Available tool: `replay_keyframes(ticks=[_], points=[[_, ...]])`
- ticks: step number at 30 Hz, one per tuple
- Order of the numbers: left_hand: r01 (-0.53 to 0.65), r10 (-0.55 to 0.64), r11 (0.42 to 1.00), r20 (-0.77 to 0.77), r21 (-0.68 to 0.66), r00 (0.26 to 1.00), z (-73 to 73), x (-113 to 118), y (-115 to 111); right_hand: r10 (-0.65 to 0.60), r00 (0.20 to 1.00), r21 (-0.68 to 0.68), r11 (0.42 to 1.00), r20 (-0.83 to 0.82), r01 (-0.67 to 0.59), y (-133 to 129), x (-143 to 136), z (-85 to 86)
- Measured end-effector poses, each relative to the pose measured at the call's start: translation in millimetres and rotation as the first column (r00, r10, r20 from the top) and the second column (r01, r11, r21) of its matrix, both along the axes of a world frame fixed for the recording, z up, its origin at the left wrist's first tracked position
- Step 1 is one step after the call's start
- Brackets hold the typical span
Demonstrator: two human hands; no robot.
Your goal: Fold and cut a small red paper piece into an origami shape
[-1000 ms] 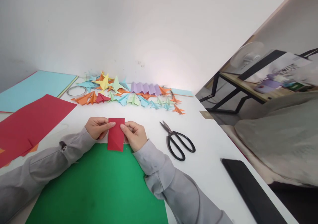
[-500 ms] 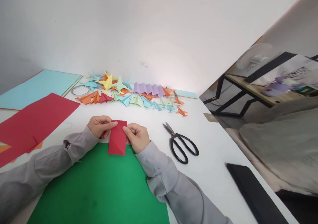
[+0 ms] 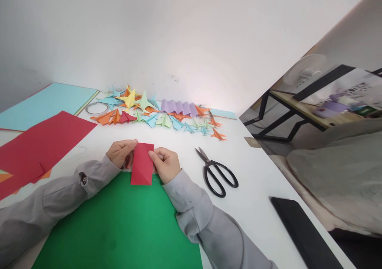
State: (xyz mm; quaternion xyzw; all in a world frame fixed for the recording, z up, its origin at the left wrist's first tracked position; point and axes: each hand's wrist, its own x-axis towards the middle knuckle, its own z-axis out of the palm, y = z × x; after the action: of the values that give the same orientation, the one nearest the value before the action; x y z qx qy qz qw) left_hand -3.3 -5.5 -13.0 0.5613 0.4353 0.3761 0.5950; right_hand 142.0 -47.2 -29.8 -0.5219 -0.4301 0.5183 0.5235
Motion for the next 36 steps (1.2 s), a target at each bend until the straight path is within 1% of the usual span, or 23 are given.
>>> replay_keyframes(ticks=[3,5,7,12,14,16,18,20,23,25,27,29,32,34,36], points=[[0.033,-0.035,0.997,0.026,0.065,0.999,-7.3,-0.5,1.2,-0.025,0.999,-0.003,1.0,-0.023,0.024,1.0,0.4,0.0],[0.03,-0.032,0.997,0.031,0.078,0.999,-9.9,-1.2,2.1,-0.016,0.999,-0.006,1.0,-0.036,0.016,0.6,0.6,0.3],[0.025,-0.026,0.997,0.019,0.069,0.999,-8.9,-1.6,2.1,0.009,0.998,-0.018,1.0,-0.062,-0.01,-0.5,0.6,1.4],[-0.006,0.007,1.0,-0.017,0.029,1.0,-0.6,-1.8,0.7,0.115,0.986,-0.047,0.991,-0.124,-0.121,-0.3,2.0,3.6],[-0.005,0.005,1.0,-0.005,0.015,1.0,-0.6,-2.3,0.9,0.09,0.987,-0.033,0.995,-0.133,-0.096,1.7,3.2,2.2],[0.04,-0.04,0.999,0.027,0.002,0.999,-3.3,-2.8,1.7,0.029,0.986,0.006,1.0,-0.164,-0.029,3.4,4.1,0.0],[0.081,-0.081,0.997,0.055,-0.002,0.995,-6.7,-2.9,2.8,0.005,0.982,0.049,0.999,-0.188,0.004,3.9,4.2,-1.9],[0.069,-0.07,0.998,0.072,0.01,0.995,-8.5,-2.7,3.7,0.029,0.979,0.048,0.999,-0.201,-0.02,3.2,3.4,-2.9],[0.031,-0.032,0.999,0.097,0.007,0.995,-6.8,-3.0,4.9,0.07,0.976,0.004,0.997,-0.208,-0.071,3.1,3.2,-4.6],[0.028,-0.026,1.0,0.135,-0.012,0.991,-4.9,-4.0,5.4,0.072,0.975,0.027,0.997,-0.21,-0.068,5.2,4.9,-6.8],[0.028,-0.029,1.0,0.166,0.013,0.986,-5.1,-5.1,5.3,0.037,0.971,0.064,0.998,-0.238,-0.022,8.3,7.6,-9.2],[0.053,-0.065,0.995,0.153,0.082,0.986,-7.8,-5.6,4.7,0.026,0.964,0.079,0.997,-0.263,-0.005,10.8,9.8,-10.9],[0.101,-0.121,0.98,0.108,0.172,0.987,-13.2,-4.8,3.4,0.061,0.962,0.078,0.996,-0.265,-0.042,11.8,10.3,-10.3],[0.082,-0.104,0.978,0.105,0.192,0.989,-14.7,-4.0,2.9,0.053,0.963,0.069,0.997,-0.264,-0.036,11.1,9.5,-7.8],[0.032,-0.055,0.982,0.12,0.185,0.991,-13.6,-3.6,2.6,0.013,0.956,0.069,0.998,-0.293,0.007,9.9,8.8,-4.8]])
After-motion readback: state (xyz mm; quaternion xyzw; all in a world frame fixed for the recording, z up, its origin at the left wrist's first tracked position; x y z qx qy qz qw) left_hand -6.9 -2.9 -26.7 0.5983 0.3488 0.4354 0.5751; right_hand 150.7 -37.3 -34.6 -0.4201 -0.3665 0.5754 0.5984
